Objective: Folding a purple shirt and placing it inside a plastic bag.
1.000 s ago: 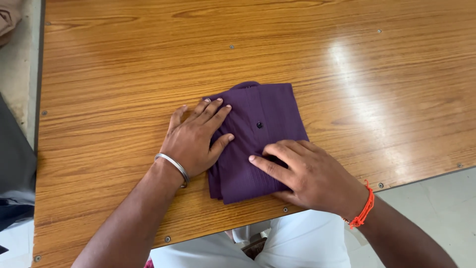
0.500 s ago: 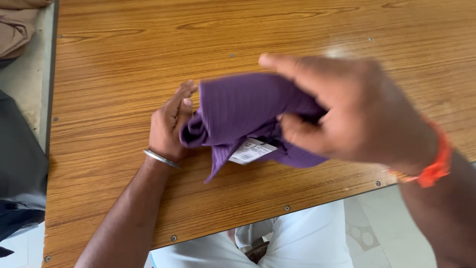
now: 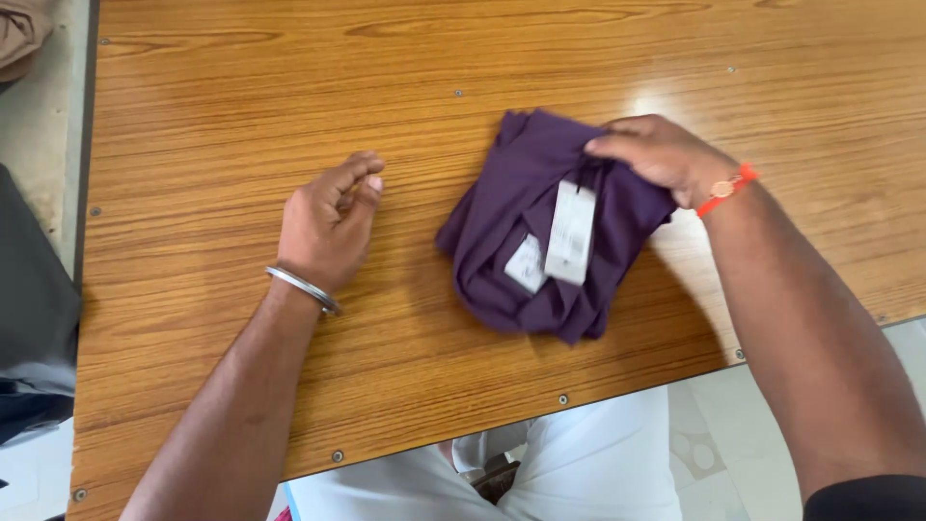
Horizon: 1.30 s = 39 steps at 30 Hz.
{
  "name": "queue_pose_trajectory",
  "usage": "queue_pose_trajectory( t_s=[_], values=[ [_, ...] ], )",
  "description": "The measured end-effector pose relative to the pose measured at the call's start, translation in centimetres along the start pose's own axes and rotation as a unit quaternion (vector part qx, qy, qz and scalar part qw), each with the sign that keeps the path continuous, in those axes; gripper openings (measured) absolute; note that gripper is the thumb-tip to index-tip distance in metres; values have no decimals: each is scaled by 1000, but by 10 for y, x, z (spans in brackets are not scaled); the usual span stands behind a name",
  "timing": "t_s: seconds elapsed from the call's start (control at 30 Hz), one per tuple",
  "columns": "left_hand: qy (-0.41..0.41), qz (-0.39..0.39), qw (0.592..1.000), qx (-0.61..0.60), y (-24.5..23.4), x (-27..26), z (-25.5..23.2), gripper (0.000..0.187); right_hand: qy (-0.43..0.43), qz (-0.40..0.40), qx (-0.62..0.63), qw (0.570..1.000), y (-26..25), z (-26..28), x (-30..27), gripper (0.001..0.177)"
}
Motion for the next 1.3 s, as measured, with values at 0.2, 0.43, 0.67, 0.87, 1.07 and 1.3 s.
queue_pose_trajectory(
  t_s=[0.2,0.43,0.67,0.87,1.07,1.3],
  values=[
    [1,-1,1000,16,-1,2,0,26,117,-197,195,954,-2,-54,-10,46],
    [34,-63,996,56,-21,1,-8,24,-134,6,343,930,88,-24,-170,58],
    [27,-47,994,99,-15,-9,-11,27,-45,76,144,986,110,-46,-221,39],
    [258,81,955,119,16,-34,-59,56,-348,-325,-134,869,71,-10,-180,59],
    [385,137,853,324,39,-58,-74,69,-275,-227,-282,891,100,-16,-156,70],
    [313,139,906,249,32,-56,-74,52,-307,-263,-255,879,94,-21,-173,57]
  ],
)
Point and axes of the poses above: each hand's wrist, its own x-axis towards the middle knuckle, its own y-axis out of the palm, z = x × y, the point moved 5 cm from there along x, towards the middle knuckle, and after that the axes turned 9 degrees about -z, right-handed, at the moved point
